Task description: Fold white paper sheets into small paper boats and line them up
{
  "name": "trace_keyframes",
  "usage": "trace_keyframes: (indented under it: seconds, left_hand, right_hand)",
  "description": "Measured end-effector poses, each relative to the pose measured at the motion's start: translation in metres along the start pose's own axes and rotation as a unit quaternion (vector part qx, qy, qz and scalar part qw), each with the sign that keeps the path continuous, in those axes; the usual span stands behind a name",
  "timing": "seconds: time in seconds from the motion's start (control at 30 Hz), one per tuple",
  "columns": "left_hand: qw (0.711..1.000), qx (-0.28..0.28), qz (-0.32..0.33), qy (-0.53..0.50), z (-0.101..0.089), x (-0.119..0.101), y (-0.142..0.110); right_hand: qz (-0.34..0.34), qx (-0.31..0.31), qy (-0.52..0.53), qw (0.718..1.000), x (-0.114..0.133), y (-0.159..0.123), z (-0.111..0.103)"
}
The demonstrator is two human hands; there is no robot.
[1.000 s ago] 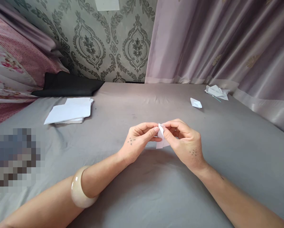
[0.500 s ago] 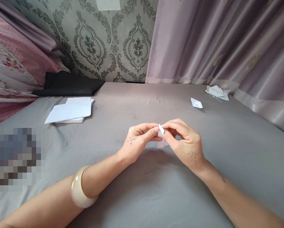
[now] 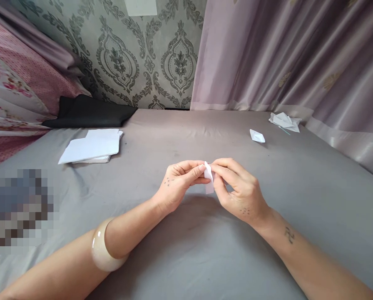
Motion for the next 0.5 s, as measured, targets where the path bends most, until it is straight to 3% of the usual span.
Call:
trace_keyframes:
  seconds: [0.13,0.3,0.5]
  left_hand:
    - [1.0,0.003,-0.005,-0.005,0.002,-0.001,0.0]
    - [1.0,0.001,-0.012,0.004,0.004,0.0,-0.001]
    - [1.0,-0.01,-0.018,0.012,0.003,0.001,-0.003]
  right_hand:
    - [0.027,-0.006,0.039,0.999,0.0,0.001,-0.001]
    - [0.102,-0.052,0.089,0.989,-0.006,0.001,-0.001]
    - [0.206,-0.045,0.159,0.964,-0.015,-0.003,0.005]
Point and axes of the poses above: each hand's wrist, its own y-axis towards the middle knuckle, its own z-axis out of the palm, x = y × z, the point moved 7 cm from there along y, towards the middle knuckle, and after that the axes turned 3 degrees about x, right-handed, at the moved point
